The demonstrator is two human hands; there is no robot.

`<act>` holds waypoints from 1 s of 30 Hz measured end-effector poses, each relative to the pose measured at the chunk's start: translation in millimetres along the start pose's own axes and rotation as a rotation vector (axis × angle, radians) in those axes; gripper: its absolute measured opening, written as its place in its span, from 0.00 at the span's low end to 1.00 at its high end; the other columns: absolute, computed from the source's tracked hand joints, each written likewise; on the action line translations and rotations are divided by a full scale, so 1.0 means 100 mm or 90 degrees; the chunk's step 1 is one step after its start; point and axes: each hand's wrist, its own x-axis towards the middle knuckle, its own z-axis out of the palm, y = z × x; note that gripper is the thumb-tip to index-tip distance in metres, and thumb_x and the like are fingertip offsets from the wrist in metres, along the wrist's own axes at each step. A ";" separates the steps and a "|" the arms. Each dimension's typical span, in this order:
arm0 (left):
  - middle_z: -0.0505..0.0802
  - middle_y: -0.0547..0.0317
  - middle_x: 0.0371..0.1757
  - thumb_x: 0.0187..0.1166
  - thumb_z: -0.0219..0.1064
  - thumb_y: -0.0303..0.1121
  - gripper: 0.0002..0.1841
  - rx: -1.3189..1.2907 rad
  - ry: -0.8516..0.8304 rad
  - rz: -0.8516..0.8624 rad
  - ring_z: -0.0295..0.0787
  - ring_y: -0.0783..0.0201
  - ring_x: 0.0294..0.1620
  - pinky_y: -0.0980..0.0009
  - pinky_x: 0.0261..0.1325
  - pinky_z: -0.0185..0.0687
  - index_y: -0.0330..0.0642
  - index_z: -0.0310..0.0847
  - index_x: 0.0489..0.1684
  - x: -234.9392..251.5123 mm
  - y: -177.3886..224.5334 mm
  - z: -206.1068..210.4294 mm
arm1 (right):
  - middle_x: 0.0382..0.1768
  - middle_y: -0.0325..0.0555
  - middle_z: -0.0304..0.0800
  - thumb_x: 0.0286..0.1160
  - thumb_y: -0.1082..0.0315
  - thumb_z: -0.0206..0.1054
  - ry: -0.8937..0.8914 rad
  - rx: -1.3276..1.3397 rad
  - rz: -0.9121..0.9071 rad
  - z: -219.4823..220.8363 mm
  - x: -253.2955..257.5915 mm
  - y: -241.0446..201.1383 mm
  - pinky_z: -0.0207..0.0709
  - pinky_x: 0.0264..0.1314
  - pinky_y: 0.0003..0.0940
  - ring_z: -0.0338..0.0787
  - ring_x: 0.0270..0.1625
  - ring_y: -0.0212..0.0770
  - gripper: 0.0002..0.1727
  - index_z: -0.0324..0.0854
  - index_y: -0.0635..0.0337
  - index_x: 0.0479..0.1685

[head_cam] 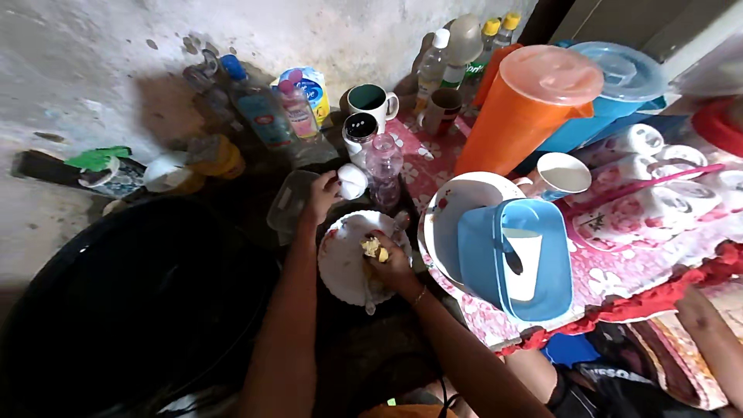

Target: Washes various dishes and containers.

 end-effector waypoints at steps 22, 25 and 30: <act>0.78 0.29 0.77 0.71 0.76 0.24 0.29 0.668 -0.063 0.086 0.67 0.31 0.83 0.35 0.84 0.58 0.30 0.77 0.74 0.20 0.11 0.16 | 0.64 0.63 0.89 0.69 0.74 0.72 0.068 0.026 -0.014 0.06 -0.02 0.02 0.79 0.74 0.43 0.89 0.66 0.47 0.28 0.79 0.75 0.71; 0.84 0.30 0.71 0.78 0.71 0.27 0.22 0.665 -0.102 0.038 0.76 0.33 0.78 0.35 0.81 0.63 0.30 0.79 0.70 0.22 0.22 0.15 | 0.63 0.64 0.89 0.71 0.73 0.71 0.075 0.055 -0.004 0.05 -0.04 0.00 0.79 0.72 0.39 0.89 0.65 0.44 0.28 0.77 0.76 0.72; 0.88 0.30 0.54 0.92 0.57 0.42 0.20 0.226 0.137 0.058 0.87 0.35 0.54 0.39 0.57 0.81 0.30 0.80 0.59 -0.57 0.07 0.06 | 0.63 0.64 0.87 0.77 0.70 0.65 0.155 0.130 -0.030 0.09 -0.08 -0.08 0.80 0.69 0.33 0.88 0.62 0.37 0.27 0.74 0.79 0.73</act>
